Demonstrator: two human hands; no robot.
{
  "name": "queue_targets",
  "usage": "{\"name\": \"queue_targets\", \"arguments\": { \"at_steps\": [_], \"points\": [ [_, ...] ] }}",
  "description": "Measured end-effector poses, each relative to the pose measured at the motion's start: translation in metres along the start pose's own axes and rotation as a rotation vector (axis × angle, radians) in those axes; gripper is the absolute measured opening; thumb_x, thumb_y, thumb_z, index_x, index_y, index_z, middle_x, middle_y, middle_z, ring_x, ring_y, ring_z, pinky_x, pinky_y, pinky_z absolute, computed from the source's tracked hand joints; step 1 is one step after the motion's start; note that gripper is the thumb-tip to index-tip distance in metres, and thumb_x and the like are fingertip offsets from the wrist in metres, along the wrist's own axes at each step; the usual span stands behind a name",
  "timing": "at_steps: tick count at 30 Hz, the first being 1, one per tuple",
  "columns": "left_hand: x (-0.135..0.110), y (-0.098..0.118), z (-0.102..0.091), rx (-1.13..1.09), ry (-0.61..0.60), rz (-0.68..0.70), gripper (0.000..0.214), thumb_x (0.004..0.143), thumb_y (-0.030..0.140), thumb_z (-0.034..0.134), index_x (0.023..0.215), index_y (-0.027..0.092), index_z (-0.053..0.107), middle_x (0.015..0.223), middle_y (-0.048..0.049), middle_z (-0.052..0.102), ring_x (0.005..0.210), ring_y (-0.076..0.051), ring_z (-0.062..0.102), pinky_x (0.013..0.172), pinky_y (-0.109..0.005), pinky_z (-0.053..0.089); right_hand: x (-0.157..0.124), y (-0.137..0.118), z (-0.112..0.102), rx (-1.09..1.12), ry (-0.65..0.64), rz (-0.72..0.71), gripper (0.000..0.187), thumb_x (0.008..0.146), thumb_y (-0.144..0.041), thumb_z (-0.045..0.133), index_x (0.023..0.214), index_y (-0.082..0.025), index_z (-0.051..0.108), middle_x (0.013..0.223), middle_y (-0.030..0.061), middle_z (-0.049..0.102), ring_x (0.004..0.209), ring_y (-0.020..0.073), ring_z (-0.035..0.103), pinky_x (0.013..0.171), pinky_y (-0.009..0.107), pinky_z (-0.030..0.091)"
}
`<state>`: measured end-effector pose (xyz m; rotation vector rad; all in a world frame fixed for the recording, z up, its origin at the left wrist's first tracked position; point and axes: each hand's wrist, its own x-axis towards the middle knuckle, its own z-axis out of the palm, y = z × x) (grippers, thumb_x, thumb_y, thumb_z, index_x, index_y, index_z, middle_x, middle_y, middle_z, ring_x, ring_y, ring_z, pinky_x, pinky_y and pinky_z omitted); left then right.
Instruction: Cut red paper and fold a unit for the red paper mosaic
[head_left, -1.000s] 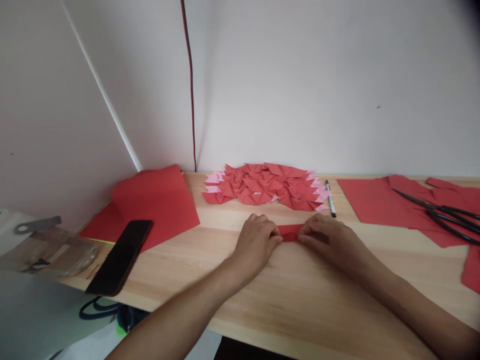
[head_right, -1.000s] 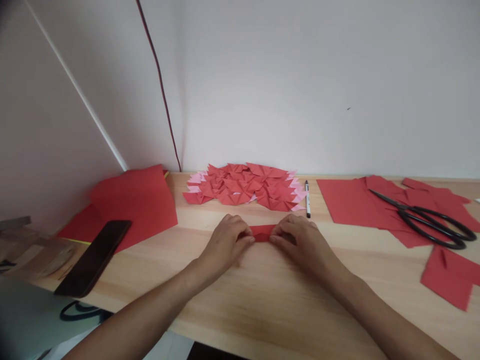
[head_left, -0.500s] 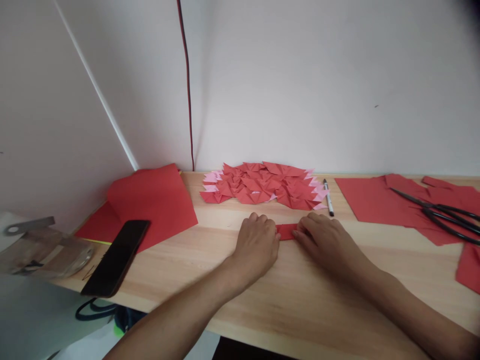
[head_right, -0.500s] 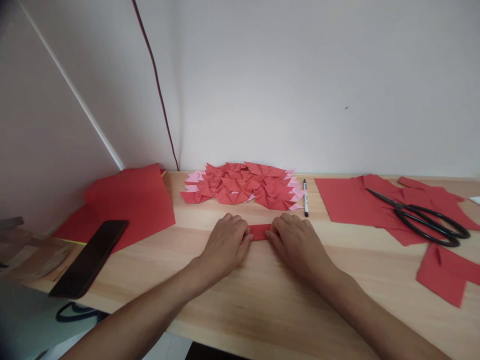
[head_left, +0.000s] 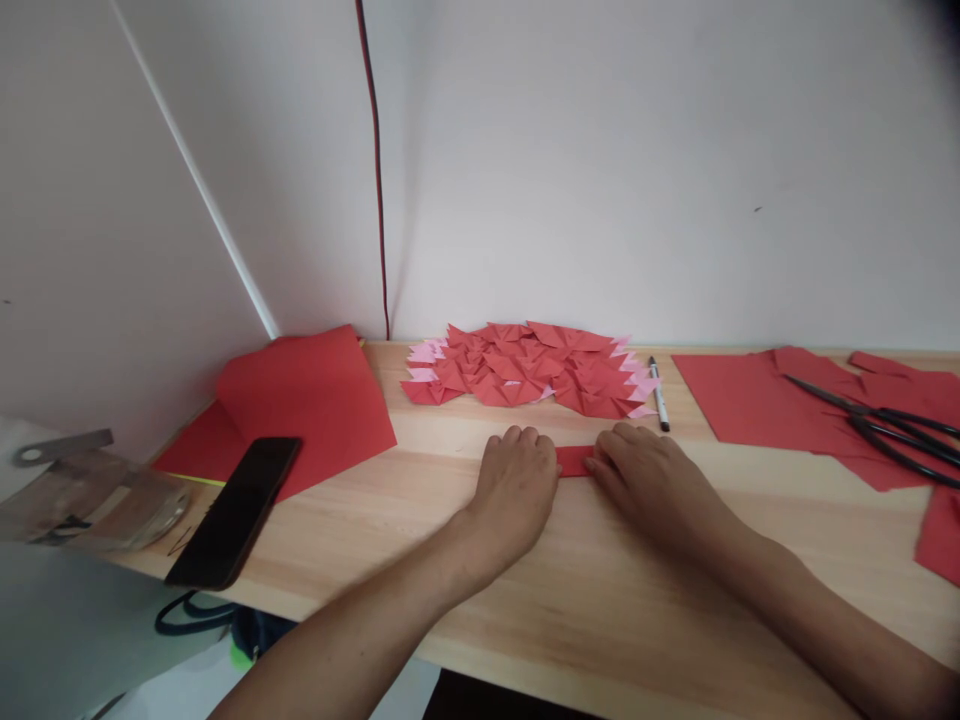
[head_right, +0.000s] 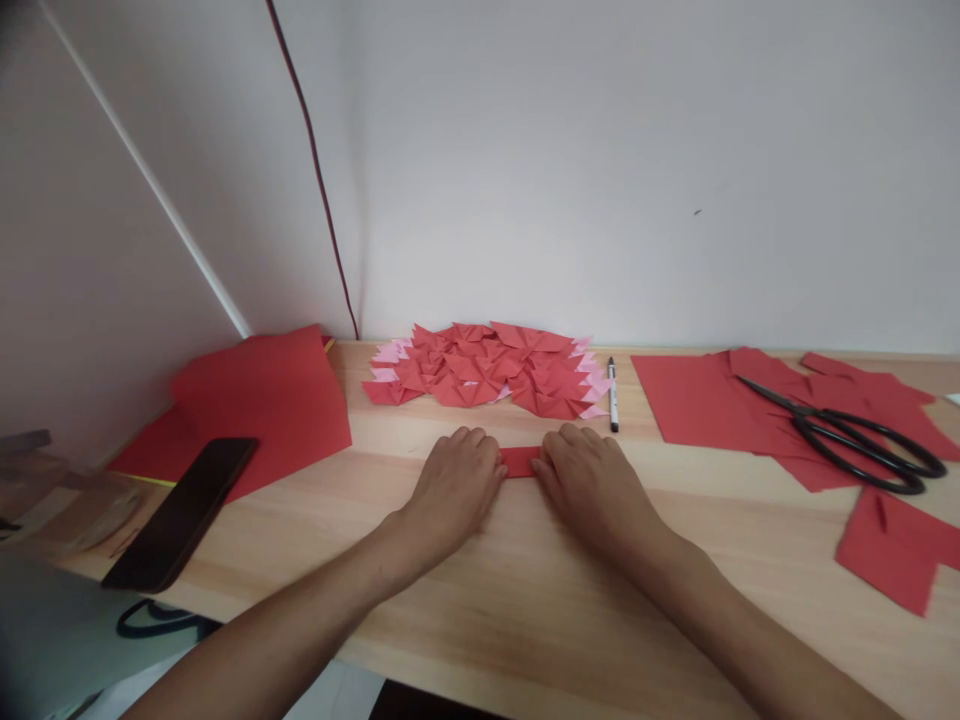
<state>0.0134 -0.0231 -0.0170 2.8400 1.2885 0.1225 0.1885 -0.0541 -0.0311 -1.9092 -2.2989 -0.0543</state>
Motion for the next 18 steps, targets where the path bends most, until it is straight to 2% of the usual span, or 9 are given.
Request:
{"name": "queue_targets", "arguments": {
  "at_steps": [9,12,16,18],
  "points": [
    [0.003,-0.001,0.003,0.011,0.003,-0.014,0.013,0.091,0.025,0.047,0.090,0.014,0.054,0.092,-0.0077,0.059,0.089,-0.024,0.054,0.073,-0.038,0.045,0.003,-0.005,-0.006,-0.032,-0.070,0.014,0.023,0.093,-0.023,0.042,0.074,-0.016,0.054,0.080,0.0083,0.058,0.075,0.0224,0.054,0.067,0.032,0.035],
    [0.001,-0.001,0.003,0.016,0.020,-0.025,0.011,0.091,0.025,0.047,0.095,0.016,0.052,0.092,-0.0062,0.059,0.088,-0.023,0.054,0.073,-0.037,0.044,0.003,-0.006,-0.007,-0.037,-0.078,0.020,0.024,0.094,-0.024,0.042,0.075,-0.016,0.054,0.082,0.0089,0.059,0.076,0.0228,0.055,0.068,0.032,0.035],
    [-0.007,-0.001,-0.001,0.044,0.039,0.091,0.026,0.091,0.017,0.045,0.117,0.024,0.046,0.094,-0.0035,0.057,0.086,-0.021,0.053,0.071,-0.034,0.043,0.003,-0.007,-0.008,-0.045,-0.078,0.025,0.023,0.094,-0.023,0.041,0.076,-0.016,0.054,0.082,0.0095,0.059,0.077,0.0231,0.055,0.068,0.032,0.035],
    [-0.015,0.000,-0.003,0.087,0.048,0.161,0.033,0.090,0.017,0.047,0.121,0.027,0.045,0.095,-0.0042,0.055,0.086,-0.021,0.052,0.070,-0.034,0.042,0.003,-0.007,-0.009,-0.046,-0.078,0.021,0.022,0.093,-0.022,0.042,0.076,-0.015,0.054,0.083,0.0097,0.060,0.077,0.0225,0.055,0.068,0.032,0.035]
  ]
}}
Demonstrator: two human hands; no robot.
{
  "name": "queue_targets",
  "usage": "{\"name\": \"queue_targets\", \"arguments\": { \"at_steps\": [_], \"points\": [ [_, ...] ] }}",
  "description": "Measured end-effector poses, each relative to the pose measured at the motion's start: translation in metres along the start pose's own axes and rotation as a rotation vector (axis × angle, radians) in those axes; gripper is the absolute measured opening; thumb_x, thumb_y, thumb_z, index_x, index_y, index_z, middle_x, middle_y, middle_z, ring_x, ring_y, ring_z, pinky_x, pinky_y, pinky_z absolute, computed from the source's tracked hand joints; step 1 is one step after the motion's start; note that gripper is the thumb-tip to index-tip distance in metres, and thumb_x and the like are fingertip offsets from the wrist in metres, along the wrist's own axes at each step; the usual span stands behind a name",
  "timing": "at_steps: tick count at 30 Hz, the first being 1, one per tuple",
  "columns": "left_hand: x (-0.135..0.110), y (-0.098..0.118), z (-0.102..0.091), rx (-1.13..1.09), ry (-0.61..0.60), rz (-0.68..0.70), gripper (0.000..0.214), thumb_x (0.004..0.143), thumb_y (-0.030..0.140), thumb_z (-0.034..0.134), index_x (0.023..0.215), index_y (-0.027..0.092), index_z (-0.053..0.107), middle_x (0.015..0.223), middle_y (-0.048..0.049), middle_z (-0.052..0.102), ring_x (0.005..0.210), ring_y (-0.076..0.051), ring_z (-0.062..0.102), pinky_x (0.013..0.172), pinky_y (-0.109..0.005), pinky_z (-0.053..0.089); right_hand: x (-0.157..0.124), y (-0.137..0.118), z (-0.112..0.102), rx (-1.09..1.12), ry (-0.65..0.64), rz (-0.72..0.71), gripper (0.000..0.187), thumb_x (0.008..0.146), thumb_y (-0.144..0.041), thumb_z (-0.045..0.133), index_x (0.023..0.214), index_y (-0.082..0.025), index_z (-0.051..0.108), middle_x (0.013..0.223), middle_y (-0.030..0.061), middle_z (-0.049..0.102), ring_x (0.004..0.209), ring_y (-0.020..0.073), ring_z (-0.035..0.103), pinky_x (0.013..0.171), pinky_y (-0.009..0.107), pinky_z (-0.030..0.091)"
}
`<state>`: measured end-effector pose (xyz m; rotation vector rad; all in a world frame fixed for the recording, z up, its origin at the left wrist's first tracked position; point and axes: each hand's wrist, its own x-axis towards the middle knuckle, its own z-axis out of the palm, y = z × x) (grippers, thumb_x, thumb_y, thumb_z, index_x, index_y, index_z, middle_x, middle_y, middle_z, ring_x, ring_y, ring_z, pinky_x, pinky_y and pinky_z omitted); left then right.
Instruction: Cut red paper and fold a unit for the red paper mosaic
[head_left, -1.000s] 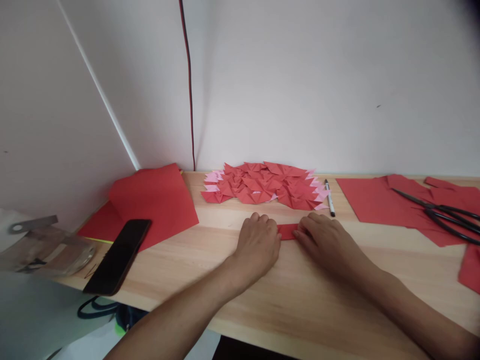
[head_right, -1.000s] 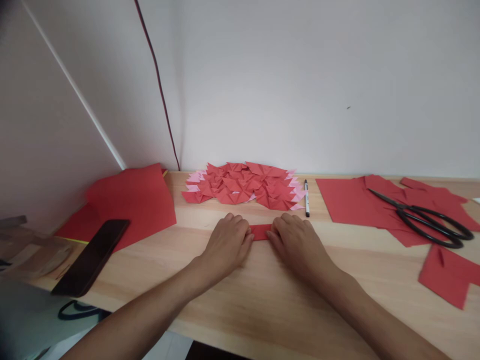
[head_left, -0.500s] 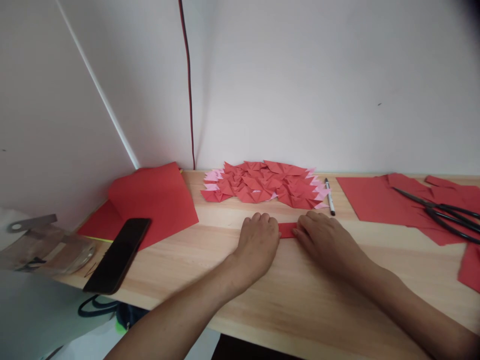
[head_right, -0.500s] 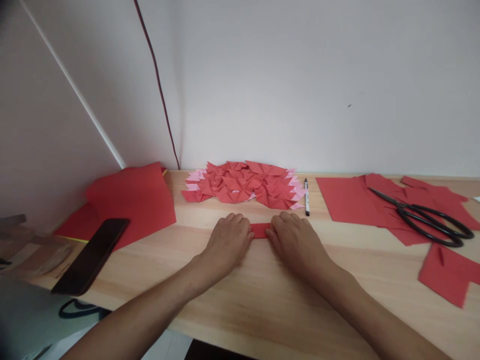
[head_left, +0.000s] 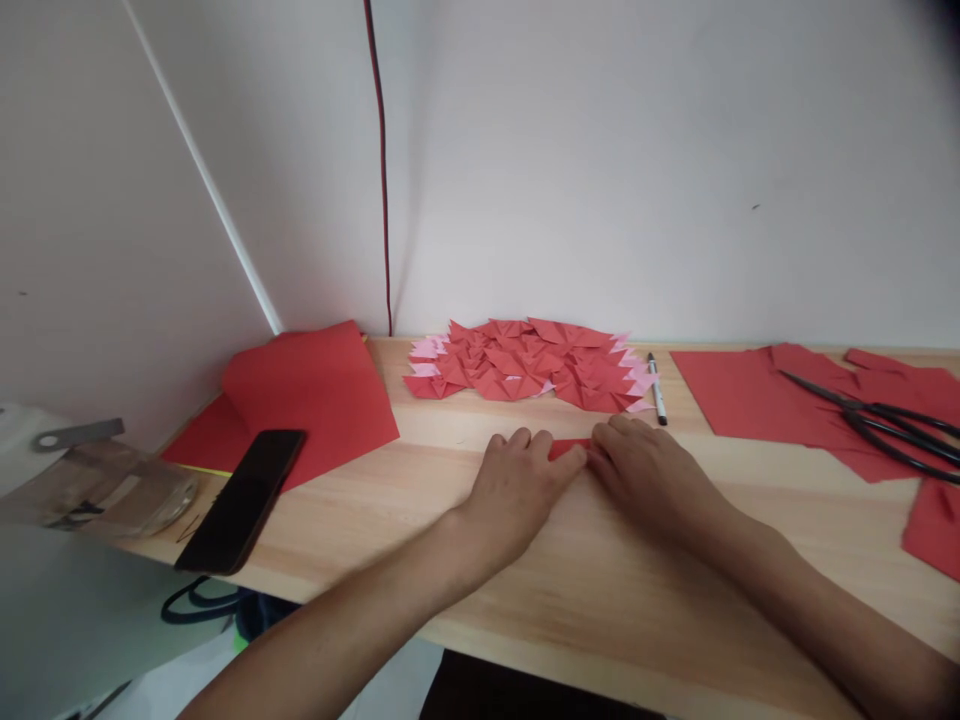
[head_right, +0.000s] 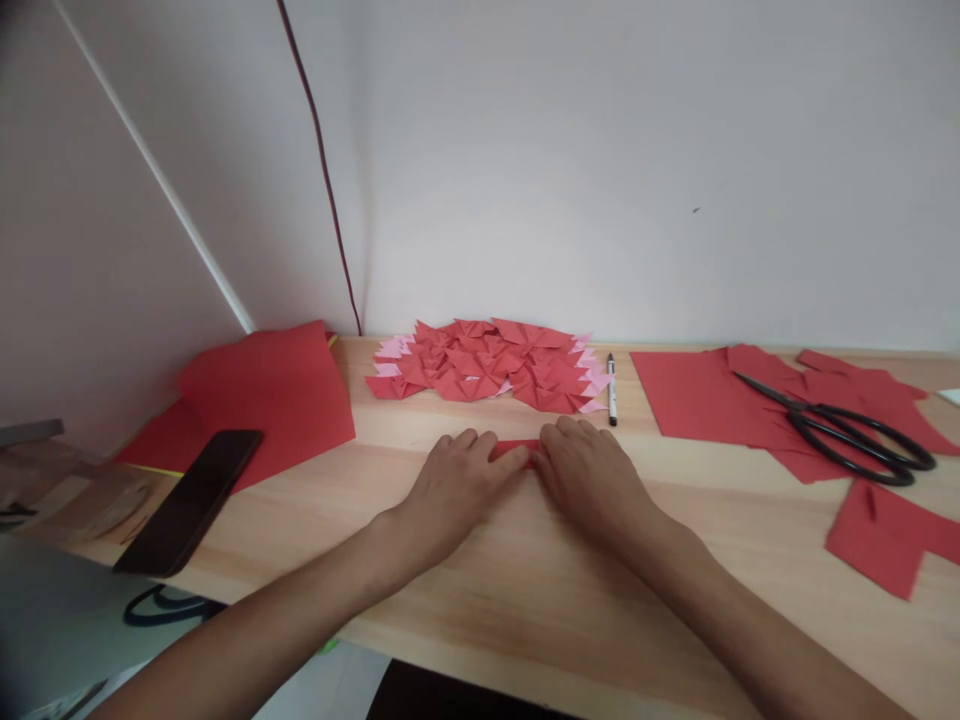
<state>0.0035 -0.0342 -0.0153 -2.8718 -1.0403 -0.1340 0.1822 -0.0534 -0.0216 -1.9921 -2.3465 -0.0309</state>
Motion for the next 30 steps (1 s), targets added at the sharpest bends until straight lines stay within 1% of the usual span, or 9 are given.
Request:
{"name": "queue_targets", "arguments": {
  "at_steps": [3,6,8,12,17,22,26,28,30],
  "points": [
    [-0.011,0.004,-0.001,0.079,0.019,0.046,0.041,0.089,0.017,0.047,0.129,0.025,0.042,0.098,-0.0071,0.054,0.087,-0.023,0.050,0.069,-0.035,0.041,0.000,0.001,0.001,-0.004,0.013,-0.013,0.021,0.093,-0.023,0.043,0.076,-0.015,0.054,0.083,0.0096,0.060,0.077,0.0221,0.055,0.067,0.031,0.034],
    [-0.017,0.005,-0.001,0.105,0.012,0.053,0.050,0.087,0.016,0.047,0.135,0.026,0.037,0.102,-0.0088,0.053,0.089,-0.024,0.048,0.070,-0.035,0.040,0.000,0.002,0.003,-0.002,0.036,-0.014,0.022,0.092,-0.024,0.043,0.075,-0.016,0.054,0.081,0.0094,0.060,0.075,0.0218,0.055,0.066,0.030,0.034],
    [-0.018,0.005,-0.001,0.099,-0.002,0.046,0.052,0.086,0.016,0.047,0.136,0.027,0.037,0.103,-0.0089,0.052,0.089,-0.024,0.047,0.070,-0.035,0.040,-0.001,0.003,0.004,-0.002,0.056,-0.021,0.023,0.092,-0.024,0.043,0.075,-0.016,0.054,0.080,0.0090,0.060,0.074,0.0215,0.054,0.065,0.030,0.033],
    [-0.016,0.003,-0.002,0.068,-0.004,0.032,0.048,0.088,0.018,0.044,0.135,0.028,0.039,0.102,-0.0088,0.052,0.089,-0.024,0.046,0.071,-0.036,0.039,-0.002,0.003,0.006,-0.003,0.076,-0.032,0.023,0.092,-0.025,0.042,0.074,-0.017,0.053,0.080,0.0088,0.060,0.074,0.0216,0.054,0.064,0.030,0.033],
    [-0.017,-0.004,-0.002,0.027,-0.011,0.018,0.041,0.090,0.019,0.042,0.129,0.030,0.045,0.101,-0.0083,0.051,0.088,-0.023,0.045,0.071,-0.035,0.040,-0.004,0.003,0.004,0.022,0.100,-0.021,0.016,0.091,-0.023,0.041,0.079,-0.018,0.051,0.081,0.0072,0.060,0.073,0.0203,0.053,0.064,0.030,0.032],
    [-0.022,-0.015,-0.001,-0.025,-0.030,0.038,0.043,0.087,0.019,0.049,0.130,0.028,0.046,0.110,-0.0087,0.050,0.093,-0.024,0.043,0.077,-0.037,0.042,-0.007,-0.001,0.001,0.027,0.078,-0.009,0.012,0.089,-0.018,0.041,0.082,-0.017,0.050,0.084,0.0073,0.059,0.076,0.0210,0.054,0.066,0.031,0.032],
    [-0.024,-0.019,0.002,-0.058,-0.015,0.038,0.045,0.087,0.020,0.049,0.131,0.028,0.046,0.114,-0.0081,0.049,0.095,-0.024,0.042,0.080,-0.038,0.042,-0.010,0.001,0.001,0.019,0.045,0.011,0.013,0.087,-0.011,0.040,0.085,-0.016,0.053,0.085,0.0082,0.059,0.077,0.0225,0.054,0.067,0.032,0.034],
    [-0.025,-0.018,0.004,-0.059,-0.008,0.034,0.046,0.086,0.019,0.050,0.130,0.028,0.046,0.116,-0.0084,0.049,0.096,-0.025,0.042,0.080,-0.038,0.042,-0.013,0.005,0.002,0.021,0.050,0.002,0.016,0.085,-0.008,0.041,0.088,-0.015,0.055,0.083,0.0085,0.059,0.077,0.0233,0.054,0.069,0.034,0.036],
    [-0.025,-0.018,0.004,-0.048,0.002,0.031,0.046,0.085,0.019,0.051,0.130,0.027,0.046,0.123,-0.0092,0.047,0.100,-0.026,0.042,0.080,-0.039,0.043,-0.017,0.008,0.005,0.028,0.092,-0.026,0.020,0.085,-0.008,0.040,0.092,-0.014,0.058,0.083,0.0092,0.060,0.078,0.0239,0.055,0.070,0.035,0.039]
  ]
}}
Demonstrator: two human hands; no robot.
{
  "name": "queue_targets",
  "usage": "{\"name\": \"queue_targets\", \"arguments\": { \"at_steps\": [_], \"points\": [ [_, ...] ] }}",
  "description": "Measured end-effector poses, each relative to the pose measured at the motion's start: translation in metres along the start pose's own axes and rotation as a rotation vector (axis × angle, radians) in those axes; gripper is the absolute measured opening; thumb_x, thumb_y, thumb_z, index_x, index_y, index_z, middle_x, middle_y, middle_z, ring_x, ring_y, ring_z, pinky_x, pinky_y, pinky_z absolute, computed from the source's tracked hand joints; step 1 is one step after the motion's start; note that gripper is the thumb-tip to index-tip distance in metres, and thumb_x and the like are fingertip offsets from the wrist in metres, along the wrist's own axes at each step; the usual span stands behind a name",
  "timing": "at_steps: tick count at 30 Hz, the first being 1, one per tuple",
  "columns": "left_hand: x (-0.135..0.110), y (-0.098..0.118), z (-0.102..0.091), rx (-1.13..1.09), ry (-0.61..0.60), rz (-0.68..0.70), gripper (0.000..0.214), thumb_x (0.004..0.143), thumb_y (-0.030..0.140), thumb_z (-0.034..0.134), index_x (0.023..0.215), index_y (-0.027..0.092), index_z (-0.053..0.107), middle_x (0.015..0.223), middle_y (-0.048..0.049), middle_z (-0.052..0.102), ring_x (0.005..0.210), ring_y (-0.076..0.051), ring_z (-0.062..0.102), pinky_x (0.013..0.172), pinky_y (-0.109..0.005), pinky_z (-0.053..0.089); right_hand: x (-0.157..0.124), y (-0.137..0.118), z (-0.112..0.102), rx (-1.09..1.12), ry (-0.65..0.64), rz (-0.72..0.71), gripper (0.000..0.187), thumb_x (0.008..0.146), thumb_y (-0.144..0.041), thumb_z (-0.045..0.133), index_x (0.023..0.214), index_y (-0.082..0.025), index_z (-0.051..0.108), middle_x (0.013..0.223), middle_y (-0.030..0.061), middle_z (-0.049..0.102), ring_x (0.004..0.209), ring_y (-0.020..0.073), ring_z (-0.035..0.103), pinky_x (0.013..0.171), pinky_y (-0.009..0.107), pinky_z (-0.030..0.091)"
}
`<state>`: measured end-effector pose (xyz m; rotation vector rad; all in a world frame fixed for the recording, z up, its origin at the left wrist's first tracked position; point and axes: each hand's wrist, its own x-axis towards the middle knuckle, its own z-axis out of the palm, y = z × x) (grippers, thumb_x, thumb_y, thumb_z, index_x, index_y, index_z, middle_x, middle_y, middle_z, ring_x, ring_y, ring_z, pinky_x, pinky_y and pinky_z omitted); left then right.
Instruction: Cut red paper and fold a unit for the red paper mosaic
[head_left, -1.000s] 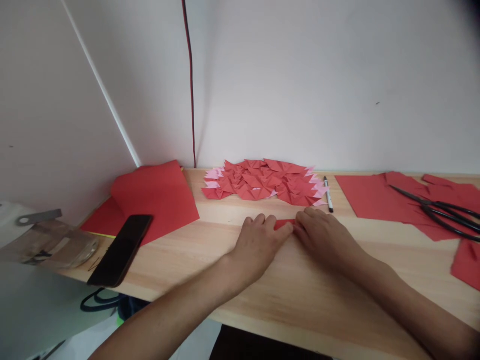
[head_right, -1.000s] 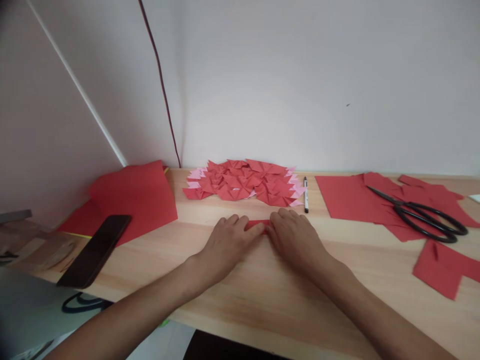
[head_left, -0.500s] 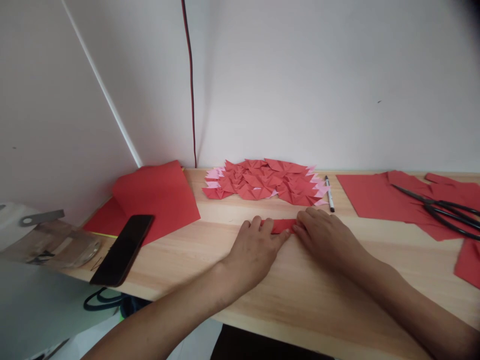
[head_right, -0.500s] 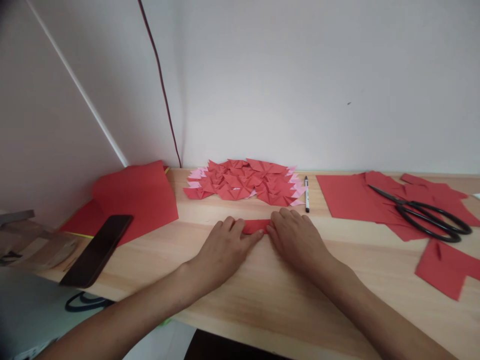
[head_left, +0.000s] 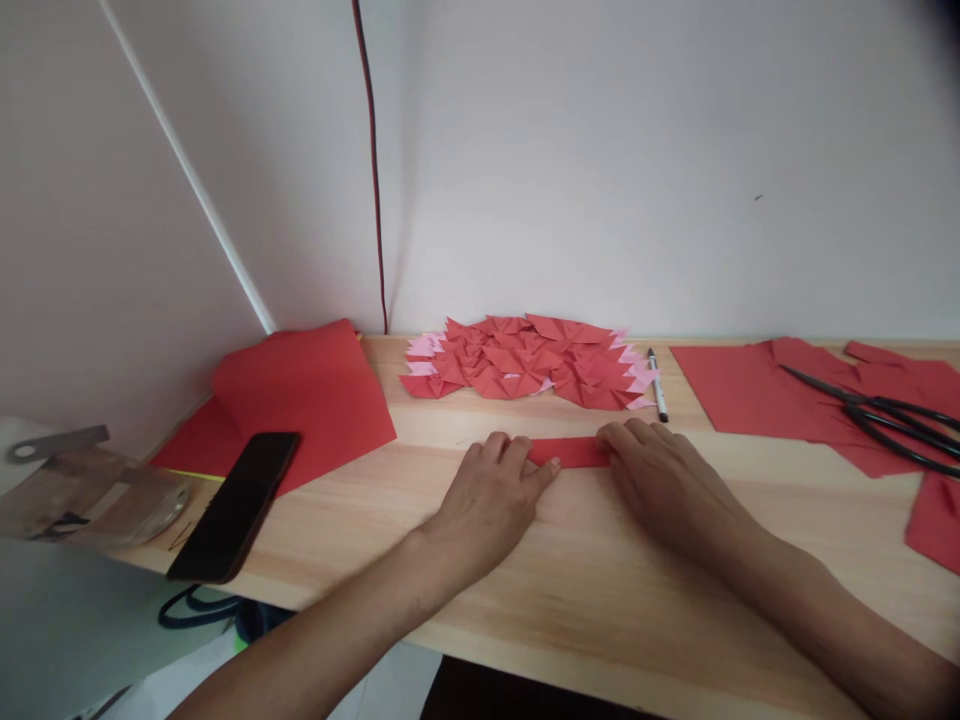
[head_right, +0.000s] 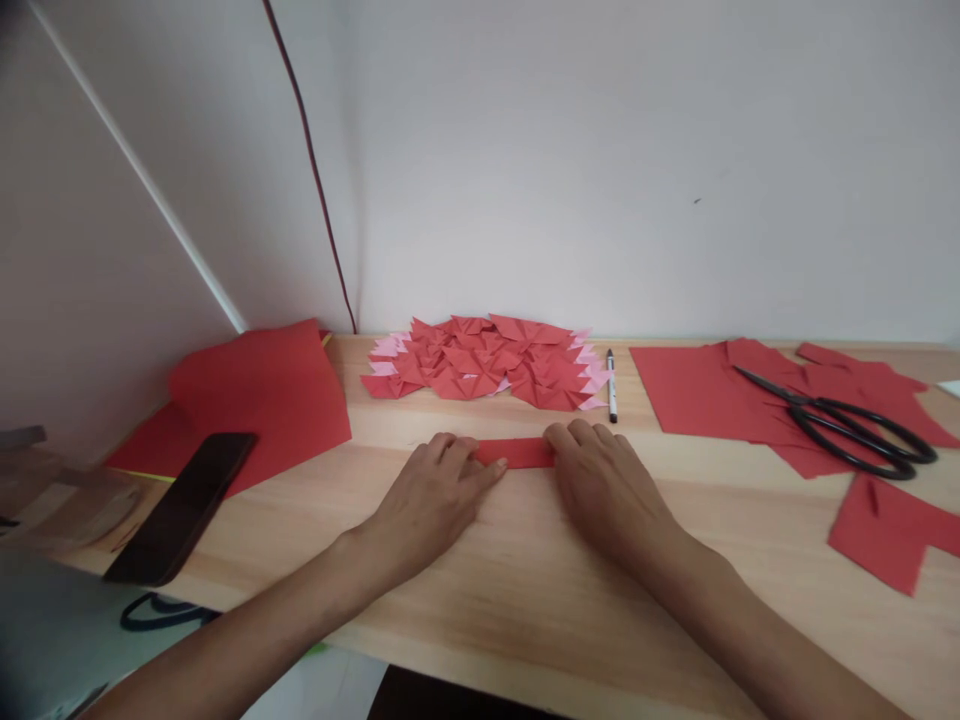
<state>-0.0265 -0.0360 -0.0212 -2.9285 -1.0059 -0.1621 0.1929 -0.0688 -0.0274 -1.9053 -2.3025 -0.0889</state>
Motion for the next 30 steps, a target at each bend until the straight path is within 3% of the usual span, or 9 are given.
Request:
{"name": "queue_targets", "arguments": {
  "at_steps": [3,5,7,12,18,23,26,30],
  "points": [
    [0.000,0.001,-0.001,0.013,0.004,0.028,0.045,0.086,0.018,0.048,0.130,0.025,0.046,0.137,-0.0077,0.041,0.101,-0.025,0.041,0.079,-0.039,0.043,-0.008,-0.006,0.004,0.014,0.161,-0.102,0.026,0.090,-0.013,0.037,0.103,-0.013,0.059,0.098,0.0126,0.063,0.089,0.0250,0.056,0.077,0.037,0.042],
    [0.000,0.002,-0.003,0.012,-0.001,0.050,0.043,0.087,0.017,0.045,0.130,0.023,0.047,0.139,-0.0051,0.041,0.098,-0.024,0.042,0.078,-0.037,0.043,-0.013,-0.018,0.008,0.004,0.261,-0.243,0.030,0.094,-0.019,0.036,0.113,-0.013,0.058,0.113,0.0143,0.063,0.100,0.0262,0.056,0.085,0.041,0.043],
    [0.000,0.001,-0.003,0.004,0.003,0.047,0.040,0.089,0.018,0.042,0.128,0.022,0.049,0.137,-0.0037,0.045,0.098,-0.024,0.042,0.078,-0.037,0.043,-0.018,-0.032,0.011,-0.042,0.314,-0.310,0.033,0.096,-0.024,0.035,0.112,-0.010,0.060,0.112,0.0154,0.065,0.098,0.0260,0.059,0.086,0.041,0.045],
    [-0.001,-0.002,-0.003,-0.054,0.017,0.046,0.043,0.088,0.019,0.045,0.131,0.021,0.048,0.135,-0.0063,0.050,0.099,-0.023,0.045,0.081,-0.038,0.043,-0.024,-0.046,0.015,-0.091,0.292,-0.277,0.039,0.096,-0.029,0.035,0.109,-0.005,0.062,0.108,0.0203,0.065,0.097,0.0293,0.061,0.081,0.043,0.050],
    [-0.004,-0.007,0.001,-0.076,0.054,0.027,0.043,0.087,0.016,0.044,0.130,0.021,0.050,0.138,-0.0025,0.049,0.105,-0.024,0.044,0.085,-0.038,0.042,-0.026,-0.041,0.010,-0.086,0.241,-0.251,0.037,0.095,-0.029,0.035,0.107,-0.005,0.061,0.095,0.0174,0.063,0.085,0.0280,0.060,0.074,0.043,0.053],
    [-0.005,-0.008,0.003,-0.090,0.055,0.033,0.047,0.087,0.014,0.045,0.133,0.022,0.045,0.134,-0.0055,0.053,0.104,-0.022,0.047,0.088,-0.038,0.042,-0.028,-0.044,0.011,-0.134,0.245,-0.268,0.036,0.094,-0.025,0.036,0.106,-0.003,0.062,0.090,0.0179,0.061,0.082,0.0284,0.059,0.072,0.043,0.053],
    [-0.007,-0.008,0.004,-0.033,0.055,0.048,0.047,0.090,0.017,0.042,0.136,0.028,0.042,0.138,-0.0055,0.049,0.109,-0.023,0.047,0.084,-0.039,0.043,-0.028,-0.045,0.010,-0.123,0.227,-0.266,0.034,0.092,-0.024,0.041,0.109,-0.003,0.060,0.089,0.0168,0.061,0.080,0.0282,0.059,0.070,0.044,0.053],
    [-0.010,-0.004,0.003,0.062,0.028,0.059,0.044,0.091,0.020,0.044,0.135,0.025,0.043,0.143,-0.0051,0.043,0.115,-0.029,0.043,0.082,-0.041,0.043,-0.027,-0.049,0.007,-0.119,0.209,-0.265,0.033,0.089,-0.023,0.047,0.112,-0.004,0.060,0.090,0.0157,0.061,0.081,0.0274,0.058,0.073,0.043,0.053]
  ]
}}
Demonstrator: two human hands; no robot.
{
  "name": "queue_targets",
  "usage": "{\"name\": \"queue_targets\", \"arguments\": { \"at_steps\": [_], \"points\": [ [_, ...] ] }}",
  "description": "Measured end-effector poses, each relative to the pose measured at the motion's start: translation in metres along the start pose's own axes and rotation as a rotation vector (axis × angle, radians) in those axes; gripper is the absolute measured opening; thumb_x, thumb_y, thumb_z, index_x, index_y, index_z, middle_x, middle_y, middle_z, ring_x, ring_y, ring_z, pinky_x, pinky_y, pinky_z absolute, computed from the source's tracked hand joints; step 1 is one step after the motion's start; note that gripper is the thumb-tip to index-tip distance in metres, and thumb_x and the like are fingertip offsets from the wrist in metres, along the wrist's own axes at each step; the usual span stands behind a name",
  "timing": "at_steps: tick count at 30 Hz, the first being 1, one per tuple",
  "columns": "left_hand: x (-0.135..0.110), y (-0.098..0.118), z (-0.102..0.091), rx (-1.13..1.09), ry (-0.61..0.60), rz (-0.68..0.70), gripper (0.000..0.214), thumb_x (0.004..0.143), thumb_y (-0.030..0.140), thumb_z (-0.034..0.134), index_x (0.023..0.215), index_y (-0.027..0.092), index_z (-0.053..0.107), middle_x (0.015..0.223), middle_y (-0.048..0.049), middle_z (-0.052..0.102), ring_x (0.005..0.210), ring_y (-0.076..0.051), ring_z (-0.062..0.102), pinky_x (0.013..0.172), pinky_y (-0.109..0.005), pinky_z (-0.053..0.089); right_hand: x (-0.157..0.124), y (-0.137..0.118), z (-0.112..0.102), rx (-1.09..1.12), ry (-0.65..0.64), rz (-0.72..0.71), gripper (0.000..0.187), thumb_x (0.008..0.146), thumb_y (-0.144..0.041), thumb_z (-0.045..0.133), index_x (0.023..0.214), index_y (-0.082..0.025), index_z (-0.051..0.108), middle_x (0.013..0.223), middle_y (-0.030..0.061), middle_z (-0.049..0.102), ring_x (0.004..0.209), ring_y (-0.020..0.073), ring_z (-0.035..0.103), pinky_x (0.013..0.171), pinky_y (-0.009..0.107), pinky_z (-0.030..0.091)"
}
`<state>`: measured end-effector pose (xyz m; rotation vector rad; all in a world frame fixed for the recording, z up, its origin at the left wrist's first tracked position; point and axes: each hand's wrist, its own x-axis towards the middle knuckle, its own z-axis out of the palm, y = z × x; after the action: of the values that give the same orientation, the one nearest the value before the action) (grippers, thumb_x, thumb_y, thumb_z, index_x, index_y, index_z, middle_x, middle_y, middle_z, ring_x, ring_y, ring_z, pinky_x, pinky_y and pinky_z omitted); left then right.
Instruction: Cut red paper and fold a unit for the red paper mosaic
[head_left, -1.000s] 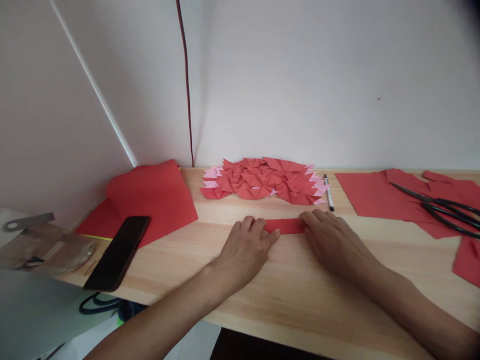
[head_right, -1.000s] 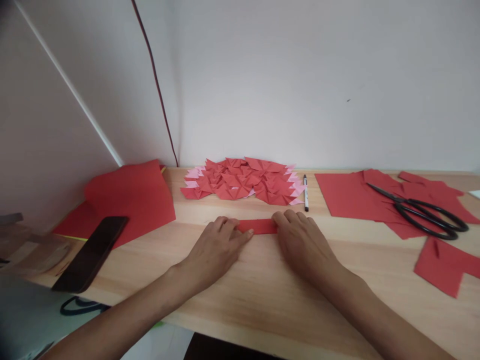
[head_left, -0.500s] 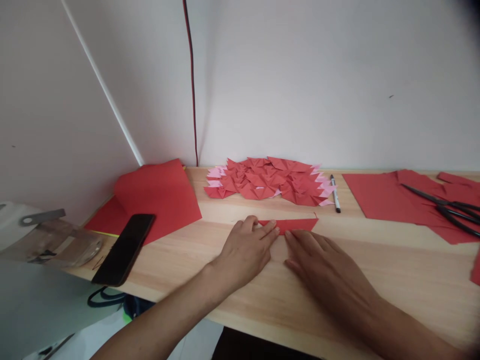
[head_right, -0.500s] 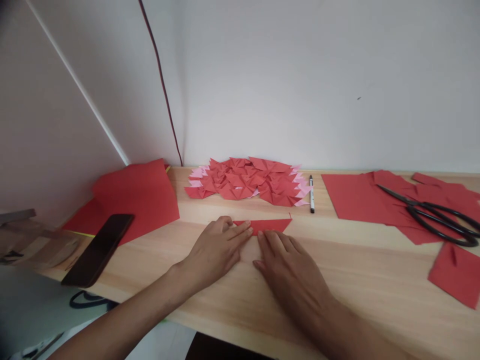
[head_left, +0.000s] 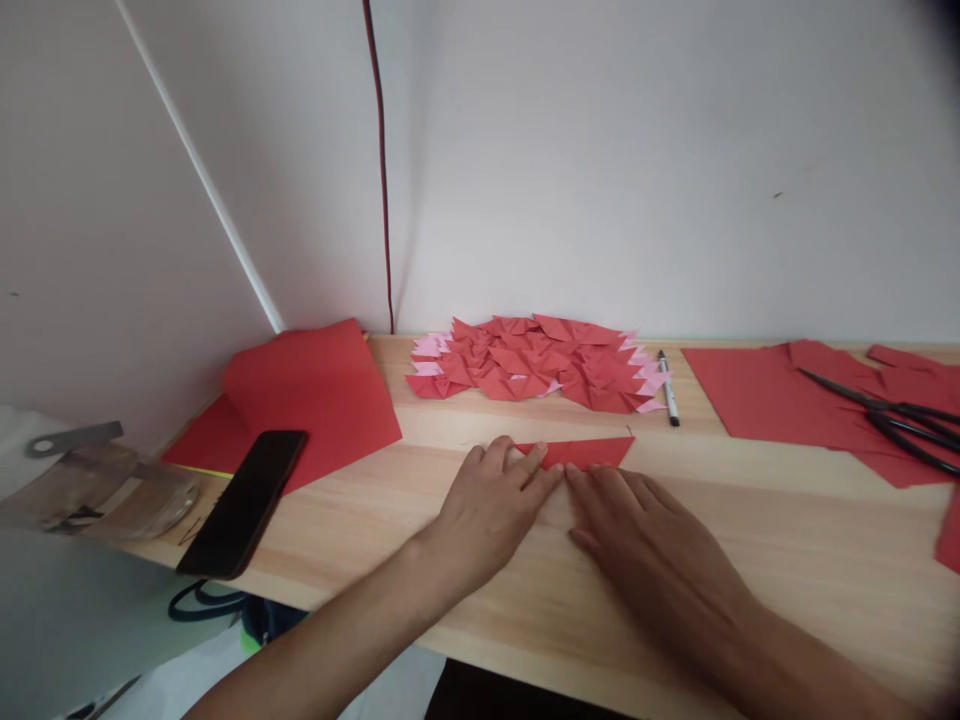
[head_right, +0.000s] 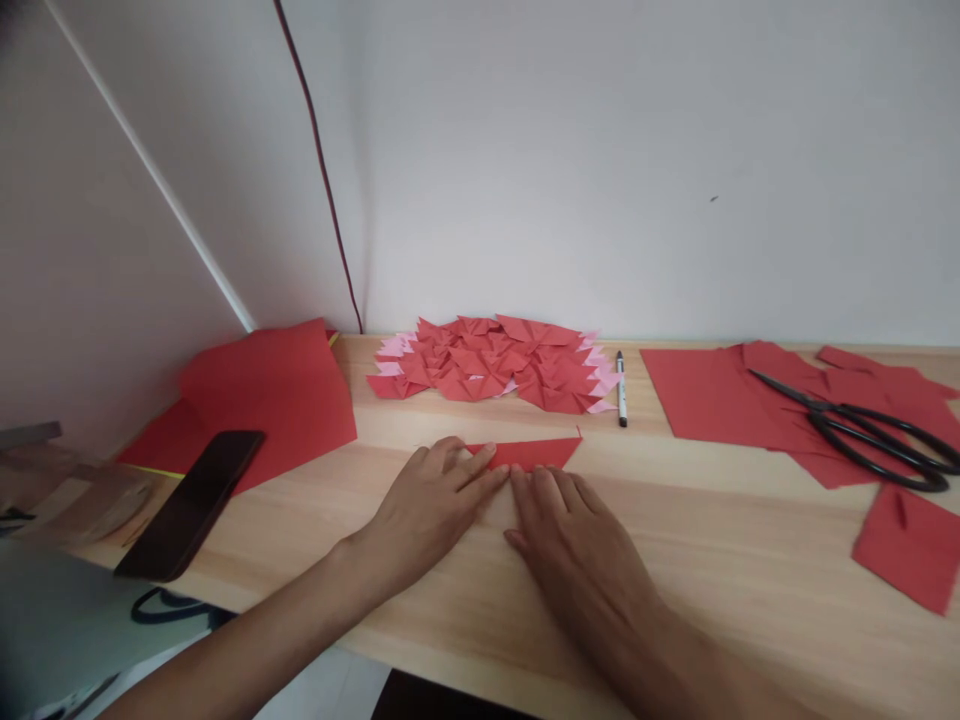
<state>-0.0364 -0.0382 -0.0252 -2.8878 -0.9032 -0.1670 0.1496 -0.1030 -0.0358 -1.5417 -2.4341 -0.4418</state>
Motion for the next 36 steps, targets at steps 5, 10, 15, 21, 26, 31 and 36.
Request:
{"name": "queue_targets", "arguments": {
  "at_steps": [5,10,15,21,26,31,36],
  "points": [
    [0.000,0.003,-0.003,0.010,-0.038,-0.023,0.042,0.092,0.020,0.041,0.133,0.025,0.043,0.143,-0.0034,0.042,0.117,-0.029,0.041,0.081,-0.041,0.042,-0.001,0.001,-0.002,-0.089,-0.018,0.015,0.031,0.086,-0.023,0.051,0.103,-0.001,0.064,0.086,0.0174,0.062,0.076,0.0287,0.059,0.069,0.044,0.053],
    [0.002,0.003,-0.002,-0.001,-0.045,-0.023,0.041,0.092,0.021,0.043,0.132,0.025,0.043,0.142,-0.0049,0.043,0.116,-0.029,0.041,0.080,-0.041,0.042,-0.010,0.014,-0.009,-0.103,-0.020,0.059,0.035,0.091,-0.026,0.043,0.100,-0.003,0.066,0.085,0.0180,0.064,0.079,0.0295,0.061,0.069,0.045,0.052],
    [0.003,0.004,-0.003,0.001,-0.031,-0.024,0.039,0.093,0.019,0.041,0.131,0.024,0.044,0.139,-0.0056,0.046,0.113,-0.028,0.043,0.079,-0.040,0.043,-0.009,0.007,-0.012,-0.133,0.097,0.024,0.049,0.095,-0.034,0.033,0.117,0.001,0.059,0.119,0.0243,0.061,0.110,0.0331,0.056,0.091,0.048,0.046],
    [0.003,0.004,-0.001,-0.006,0.011,-0.011,0.038,0.093,0.022,0.041,0.130,0.019,0.047,0.139,-0.0052,0.047,0.122,-0.030,0.040,0.094,-0.046,0.039,0.004,-0.007,0.006,-0.042,0.039,-0.027,0.053,0.094,-0.039,0.035,0.127,-0.002,0.053,0.132,0.0192,0.055,0.120,0.0278,0.053,0.099,0.045,0.041],
    [0.003,0.001,0.006,-0.026,0.051,0.036,0.041,0.093,0.022,0.039,0.134,0.020,0.045,0.145,-0.0021,0.041,0.138,-0.031,0.023,0.112,-0.052,0.019,0.003,0.000,0.008,0.031,-0.008,0.006,0.051,0.093,-0.038,0.040,0.127,-0.003,0.053,0.130,0.0177,0.057,0.118,0.0265,0.055,0.094,0.043,0.044],
    [0.002,-0.002,0.011,-0.058,0.022,0.081,0.044,0.093,0.021,0.038,0.136,0.014,0.042,0.144,-0.0050,0.043,0.138,-0.025,0.026,0.116,-0.045,0.015,0.000,-0.002,0.008,0.061,-0.027,0.061,0.051,0.093,-0.038,0.039,0.133,-0.007,0.048,0.135,0.0154,0.053,0.122,0.0281,0.052,0.090,0.047,0.043],
    [0.001,-0.003,0.012,-0.086,-0.010,0.073,0.045,0.095,0.020,0.033,0.140,0.015,0.037,0.146,-0.0035,0.040,0.137,-0.023,0.031,0.116,-0.043,0.015,-0.003,0.000,0.011,0.078,-0.056,0.063,0.054,0.094,-0.043,0.036,0.134,-0.008,0.048,0.137,0.0133,0.050,0.126,0.0278,0.047,0.096,0.048,0.039]
  ]
}}
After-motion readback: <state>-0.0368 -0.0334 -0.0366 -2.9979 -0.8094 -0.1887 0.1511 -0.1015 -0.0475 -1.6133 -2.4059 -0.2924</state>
